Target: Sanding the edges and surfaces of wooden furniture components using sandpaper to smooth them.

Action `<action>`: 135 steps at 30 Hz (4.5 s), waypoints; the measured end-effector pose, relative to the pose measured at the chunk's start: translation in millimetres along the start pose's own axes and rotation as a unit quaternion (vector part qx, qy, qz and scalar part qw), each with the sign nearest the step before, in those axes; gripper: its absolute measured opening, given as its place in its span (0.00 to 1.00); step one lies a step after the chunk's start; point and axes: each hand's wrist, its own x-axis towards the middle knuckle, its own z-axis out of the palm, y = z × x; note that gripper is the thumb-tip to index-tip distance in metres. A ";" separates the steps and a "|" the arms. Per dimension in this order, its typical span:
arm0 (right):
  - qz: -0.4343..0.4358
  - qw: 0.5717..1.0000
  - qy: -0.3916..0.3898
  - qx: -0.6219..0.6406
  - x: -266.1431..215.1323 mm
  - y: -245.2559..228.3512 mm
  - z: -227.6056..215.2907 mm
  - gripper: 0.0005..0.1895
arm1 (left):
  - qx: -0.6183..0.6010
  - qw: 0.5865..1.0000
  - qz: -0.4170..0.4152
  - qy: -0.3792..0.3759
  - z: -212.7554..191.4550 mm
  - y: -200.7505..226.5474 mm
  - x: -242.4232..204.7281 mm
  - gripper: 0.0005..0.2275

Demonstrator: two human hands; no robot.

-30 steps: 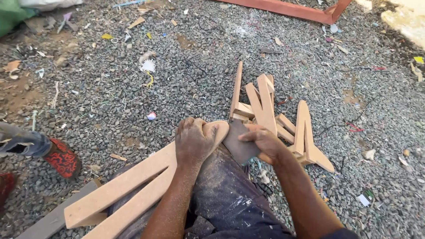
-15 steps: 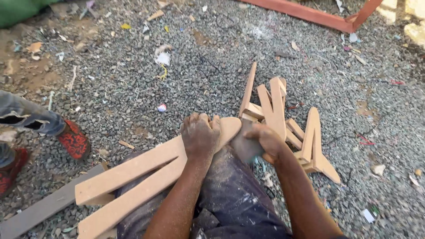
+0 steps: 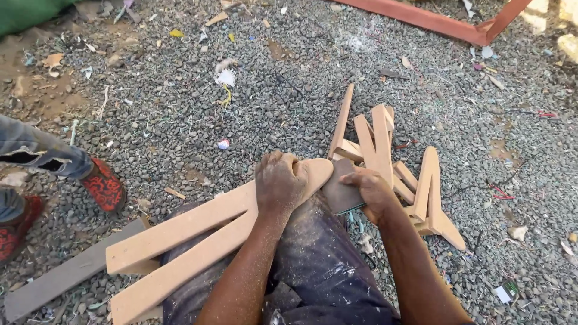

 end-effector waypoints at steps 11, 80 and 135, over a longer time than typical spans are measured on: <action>-0.005 1.000 -0.007 0.001 8.6 16.2 -7.4 0.09 | -0.003 0.986 0.042 -0.159 -37.9 14.4 -3.9 0.26; -0.561 0.660 0.035 -0.499 -84.0 -8.3 88.2 0.19 | 0.162 0.982 0.026 0.097 -24.2 -8.0 -33.2 0.24; -0.388 0.618 -0.124 -0.672 -99.0 -55.2 108.5 0.22 | 0.173 0.975 -0.068 -0.120 -65.2 -0.9 -55.0 0.07</action>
